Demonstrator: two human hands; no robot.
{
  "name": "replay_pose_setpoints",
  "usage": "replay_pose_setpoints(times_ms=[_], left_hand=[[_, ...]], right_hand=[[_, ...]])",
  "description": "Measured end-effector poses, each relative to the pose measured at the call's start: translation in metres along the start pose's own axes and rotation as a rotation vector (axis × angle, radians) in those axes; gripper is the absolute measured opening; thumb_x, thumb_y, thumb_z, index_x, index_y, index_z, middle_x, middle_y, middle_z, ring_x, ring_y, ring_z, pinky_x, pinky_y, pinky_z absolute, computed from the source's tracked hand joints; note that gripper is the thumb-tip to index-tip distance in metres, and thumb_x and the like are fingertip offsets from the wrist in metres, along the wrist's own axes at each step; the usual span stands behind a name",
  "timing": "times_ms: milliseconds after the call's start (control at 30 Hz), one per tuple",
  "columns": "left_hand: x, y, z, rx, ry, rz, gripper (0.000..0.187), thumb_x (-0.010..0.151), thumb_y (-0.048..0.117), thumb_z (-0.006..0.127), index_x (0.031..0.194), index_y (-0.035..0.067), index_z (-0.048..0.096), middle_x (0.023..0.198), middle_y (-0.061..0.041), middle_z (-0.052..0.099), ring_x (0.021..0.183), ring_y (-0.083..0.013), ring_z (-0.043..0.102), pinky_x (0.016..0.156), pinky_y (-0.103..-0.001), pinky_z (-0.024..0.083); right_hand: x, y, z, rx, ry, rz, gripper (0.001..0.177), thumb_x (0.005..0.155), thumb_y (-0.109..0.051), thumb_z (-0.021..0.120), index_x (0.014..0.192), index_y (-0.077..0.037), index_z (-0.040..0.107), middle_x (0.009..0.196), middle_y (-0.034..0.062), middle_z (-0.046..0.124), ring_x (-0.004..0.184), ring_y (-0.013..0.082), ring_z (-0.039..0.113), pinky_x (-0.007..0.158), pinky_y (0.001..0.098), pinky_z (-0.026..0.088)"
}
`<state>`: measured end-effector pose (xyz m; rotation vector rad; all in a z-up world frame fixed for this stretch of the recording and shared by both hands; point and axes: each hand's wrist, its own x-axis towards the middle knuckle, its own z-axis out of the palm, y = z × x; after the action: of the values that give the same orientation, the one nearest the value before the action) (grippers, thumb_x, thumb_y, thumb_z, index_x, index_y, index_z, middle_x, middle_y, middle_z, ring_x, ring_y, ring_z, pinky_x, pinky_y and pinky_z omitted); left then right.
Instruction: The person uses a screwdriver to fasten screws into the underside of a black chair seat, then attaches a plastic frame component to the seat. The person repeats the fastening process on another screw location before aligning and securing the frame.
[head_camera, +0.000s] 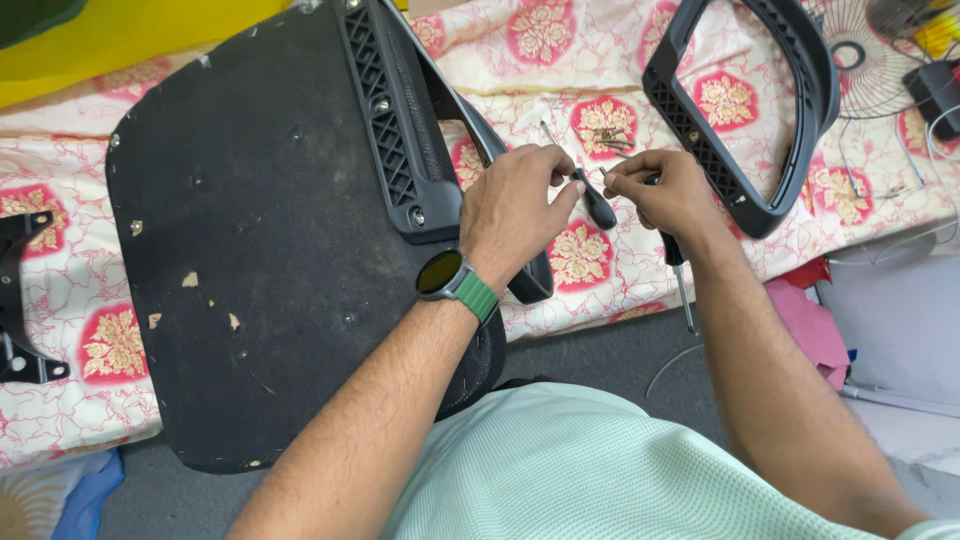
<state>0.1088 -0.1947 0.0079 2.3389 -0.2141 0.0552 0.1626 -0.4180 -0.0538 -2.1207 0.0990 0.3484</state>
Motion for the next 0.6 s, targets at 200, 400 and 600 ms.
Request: replay_pose_setpoints(times_ms=[200, 400, 600], left_hand=[[0.007, 0.002, 0.004, 0.123, -0.085, -0.015, 0.028, 0.088, 0.030, 0.071, 0.102, 0.006, 0.072, 0.097, -0.011, 0.073, 0.093, -0.0276, 0.072, 0.077, -0.044, 0.057], [0.004, 0.001, 0.006, 0.165, -0.088, -0.020, 0.028, 0.089, 0.030, 0.069, 0.102, 0.006, 0.071, 0.098, -0.012, 0.072, 0.091, -0.0310, 0.071, 0.077, -0.047, 0.057], [0.001, -0.001, 0.007, 0.187, -0.099, 0.010, 0.026, 0.090, 0.030, 0.067, 0.101, 0.006, 0.070, 0.096, -0.012, 0.071, 0.089, -0.0314, 0.071, 0.075, -0.048, 0.056]], right_hand=[[0.011, 0.054, 0.005, 0.003, 0.002, 0.107, 0.021, 0.084, -0.011, 0.082, 0.100, 0.001, 0.076, 0.072, 0.0054, 0.069, 0.048, 0.0065, 0.051, 0.041, 0.0241, 0.037], [0.040, 0.089, 0.014, 0.020, 0.107, 0.130, 0.022, 0.082, -0.013, 0.085, 0.097, 0.001, 0.076, 0.071, 0.0045, 0.069, 0.048, 0.0076, 0.054, 0.041, 0.0250, 0.039], [0.091, 0.110, 0.016, -0.089, 0.164, 0.105, 0.016, 0.080, -0.012, 0.086, 0.091, -0.002, 0.079, 0.071, 0.0041, 0.071, 0.051, 0.0086, 0.059, 0.045, 0.0255, 0.047]])
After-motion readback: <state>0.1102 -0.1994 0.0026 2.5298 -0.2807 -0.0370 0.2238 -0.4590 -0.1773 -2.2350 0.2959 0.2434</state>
